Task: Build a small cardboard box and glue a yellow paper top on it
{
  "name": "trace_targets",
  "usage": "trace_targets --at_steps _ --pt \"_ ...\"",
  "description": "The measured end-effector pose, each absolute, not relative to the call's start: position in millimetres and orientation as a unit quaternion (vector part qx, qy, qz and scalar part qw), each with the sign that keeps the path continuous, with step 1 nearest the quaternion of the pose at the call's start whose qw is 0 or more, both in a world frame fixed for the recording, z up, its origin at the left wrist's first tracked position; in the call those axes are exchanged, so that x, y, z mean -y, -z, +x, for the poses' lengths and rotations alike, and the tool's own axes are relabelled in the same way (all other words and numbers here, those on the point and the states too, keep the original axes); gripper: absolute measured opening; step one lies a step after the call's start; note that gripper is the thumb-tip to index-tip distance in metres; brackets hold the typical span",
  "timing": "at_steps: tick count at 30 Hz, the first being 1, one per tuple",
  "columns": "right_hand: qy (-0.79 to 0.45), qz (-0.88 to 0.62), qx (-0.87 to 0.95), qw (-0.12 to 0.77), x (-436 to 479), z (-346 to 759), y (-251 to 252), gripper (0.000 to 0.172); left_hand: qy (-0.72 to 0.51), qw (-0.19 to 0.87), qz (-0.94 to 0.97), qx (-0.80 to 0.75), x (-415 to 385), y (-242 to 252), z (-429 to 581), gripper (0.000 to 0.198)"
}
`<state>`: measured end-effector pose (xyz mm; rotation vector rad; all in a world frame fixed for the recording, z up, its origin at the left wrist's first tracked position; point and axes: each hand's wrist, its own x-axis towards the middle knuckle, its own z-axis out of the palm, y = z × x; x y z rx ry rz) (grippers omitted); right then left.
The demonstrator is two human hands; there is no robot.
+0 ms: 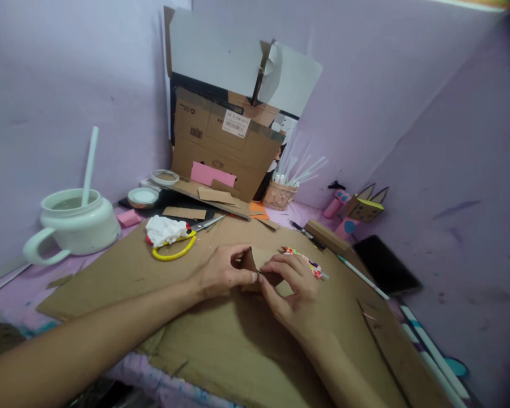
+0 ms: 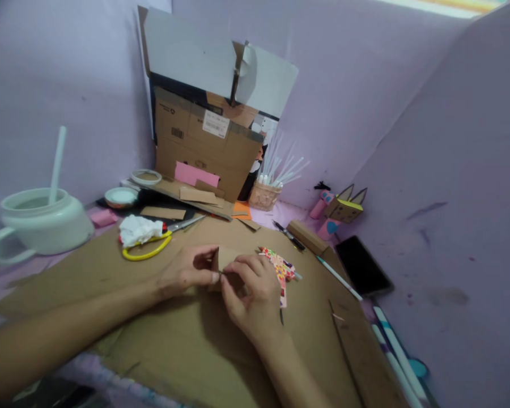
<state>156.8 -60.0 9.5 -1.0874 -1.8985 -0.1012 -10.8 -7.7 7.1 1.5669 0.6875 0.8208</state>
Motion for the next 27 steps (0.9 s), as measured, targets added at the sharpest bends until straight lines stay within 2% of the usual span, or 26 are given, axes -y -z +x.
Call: trace_targets --at_steps 14,20,24,27 --pt "0.037 -0.440 0.775 0.452 60 155 -12 0.010 -0.349 0.590 0.679 -0.263 6 -6 -11 0.030" --pt "0.039 -0.445 0.789 0.422 59 155 -12 0.015 -0.337 0.593 0.684 -0.259 -1 -3 -11 0.039" --pt "0.047 -0.455 0.796 0.398 56 152 -12 0.017 -0.374 0.493 0.709 -0.338 1 -7 -16 0.058" --pt "0.049 -0.456 0.794 0.399 56 150 -12 0.017 -0.390 0.380 0.769 -0.335 7 -15 -20 0.043"
